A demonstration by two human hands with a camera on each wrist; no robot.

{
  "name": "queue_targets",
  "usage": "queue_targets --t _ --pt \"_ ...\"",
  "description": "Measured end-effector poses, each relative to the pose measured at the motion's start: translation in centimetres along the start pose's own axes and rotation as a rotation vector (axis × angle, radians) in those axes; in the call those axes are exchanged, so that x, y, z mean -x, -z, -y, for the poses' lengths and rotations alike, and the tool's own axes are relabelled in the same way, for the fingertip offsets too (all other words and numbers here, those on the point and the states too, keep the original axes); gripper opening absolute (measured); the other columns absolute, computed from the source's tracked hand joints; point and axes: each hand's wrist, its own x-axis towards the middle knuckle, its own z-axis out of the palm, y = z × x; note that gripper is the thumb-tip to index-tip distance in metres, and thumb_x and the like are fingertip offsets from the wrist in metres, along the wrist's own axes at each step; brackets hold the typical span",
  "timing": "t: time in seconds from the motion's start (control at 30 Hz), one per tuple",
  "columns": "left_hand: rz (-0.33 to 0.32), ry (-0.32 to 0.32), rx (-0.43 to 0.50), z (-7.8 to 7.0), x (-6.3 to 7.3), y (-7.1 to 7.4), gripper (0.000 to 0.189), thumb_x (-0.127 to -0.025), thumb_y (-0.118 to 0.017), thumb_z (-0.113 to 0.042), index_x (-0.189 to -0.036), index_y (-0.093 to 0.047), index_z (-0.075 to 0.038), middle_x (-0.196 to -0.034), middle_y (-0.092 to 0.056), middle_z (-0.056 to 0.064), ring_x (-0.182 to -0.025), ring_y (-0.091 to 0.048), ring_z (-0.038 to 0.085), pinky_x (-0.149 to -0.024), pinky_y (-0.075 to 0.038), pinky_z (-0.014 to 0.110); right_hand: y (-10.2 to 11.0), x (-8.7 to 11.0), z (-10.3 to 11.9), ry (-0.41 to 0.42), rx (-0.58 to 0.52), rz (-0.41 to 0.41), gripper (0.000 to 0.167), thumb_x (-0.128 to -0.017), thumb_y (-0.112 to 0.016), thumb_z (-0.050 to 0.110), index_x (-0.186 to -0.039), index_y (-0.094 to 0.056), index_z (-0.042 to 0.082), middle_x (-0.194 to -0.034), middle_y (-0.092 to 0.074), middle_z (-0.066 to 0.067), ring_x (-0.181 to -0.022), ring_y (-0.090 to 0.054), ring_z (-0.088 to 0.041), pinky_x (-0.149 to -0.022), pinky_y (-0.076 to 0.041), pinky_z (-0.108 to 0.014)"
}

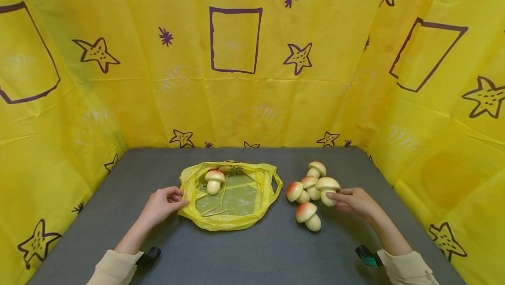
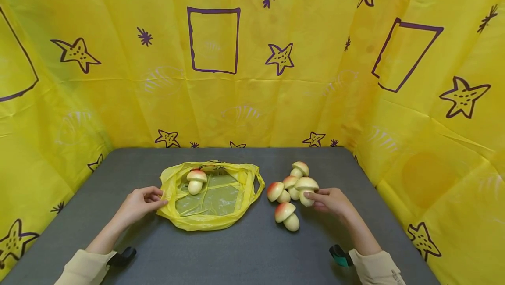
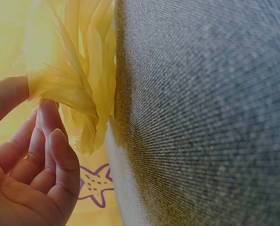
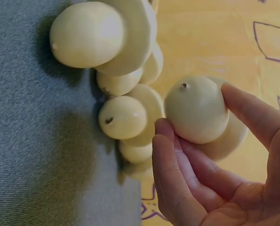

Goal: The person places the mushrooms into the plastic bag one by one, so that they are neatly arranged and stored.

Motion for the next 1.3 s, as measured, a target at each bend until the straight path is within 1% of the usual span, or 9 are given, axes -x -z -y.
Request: queue_targets --t 0.17,0.3,0.6,0.8,1.0,1.17,1.3 --pt "0.003 0.002 -0.002 -0.1 0.0 0.0 0.033 -0.078 -0.078 -0.027 -0.097 -0.067 -0.004 -0.081 -0.067 0.003 -0.069 -0.058 0.01 -0.057 -0.046 0.023 -0.1 0.0 0.5 -0.008 0.012 -0.004 0.07 -0.089 -0.065 0.033 -0.129 -0.042 -0.02 -0.109 -0.067 -0.018 -0.095 -0.068 -0.021 -0.083 -0.053 -0.037" --pt "0.007 0.003 -0.005 0.0 -0.1 -0.1 0.033 -0.078 -0.078 -0.028 -0.097 -0.067 -0.003 -0.082 -0.067 0.003 -0.069 -0.058 0.011 -0.058 -0.046 0.022 -0.3 -0.1 1.0 -0.013 0.011 -0.01 0.07 -0.089 -0.065 0.034 -0.13 -0.043 -0.019 -0.11 -0.066 -0.019 -0.096 -0.068 -0.022 -0.085 -0.053 -0.038" --pt "0.001 -0.002 -0.007 0.0 -0.1 -0.1 0.033 -0.078 -0.078 -0.028 -0.097 -0.067 -0.003 -0.082 -0.066 0.003 -0.07 -0.057 0.01 -0.058 -0.046 0.022 -1.2 -0.6 2.3 0.016 -0.048 0.008 0.067 -0.089 -0.065 0.032 -0.128 -0.044 -0.018 -0.106 -0.068 -0.016 -0.091 -0.069 -0.016 -0.082 -0.054 -0.034" --pt "0.005 0.0 -0.006 0.0 -0.1 -0.1 0.034 -0.078 -0.078 -0.029 -0.098 -0.067 -0.004 -0.082 -0.066 0.003 -0.07 -0.057 0.011 -0.058 -0.046 0.022 -1.8 -1.1 2.8 0.027 -0.071 0.022 0.062 -0.089 -0.066 0.029 -0.126 -0.047 -0.017 -0.103 -0.069 -0.014 -0.091 -0.069 -0.017 -0.082 -0.054 -0.033" --pt "0.005 0.0 -0.008 -0.1 0.0 0.0 0.034 -0.078 -0.078 -0.029 -0.097 -0.067 -0.004 -0.082 -0.066 0.003 -0.07 -0.057 0.011 -0.058 -0.046 0.022 -2.3 -1.2 3.4 0.039 -0.074 0.038 0.064 -0.089 -0.066 0.029 -0.127 -0.045 -0.018 -0.1 -0.069 -0.011 -0.091 -0.068 -0.016 -0.079 -0.054 -0.029" --pt "0.006 0.002 -0.005 -0.2 0.0 -0.1 0.034 -0.078 -0.078 -0.029 -0.097 -0.066 -0.004 -0.082 -0.066 0.003 -0.069 -0.056 0.011 -0.058 -0.045 0.022 -2.7 -1.5 3.8 0.045 -0.075 0.046 0.065 -0.089 -0.066 0.03 -0.128 -0.045 -0.017 -0.097 -0.069 -0.007 -0.09 -0.068 -0.015 -0.081 -0.054 -0.031" --pt "0.009 0.012 0.0 -0.2 0.1 -0.1 0.035 -0.078 -0.078 -0.029 -0.098 -0.066 -0.003 -0.082 -0.066 0.003 -0.07 -0.057 0.011 -0.058 -0.046 0.022 -2.9 -1.8 3.9 0.04 -0.081 0.045 0.065 -0.089 -0.066 0.031 -0.128 -0.046 -0.016 -0.099 -0.069 -0.009 -0.091 -0.068 -0.015 -0.086 -0.052 -0.035"
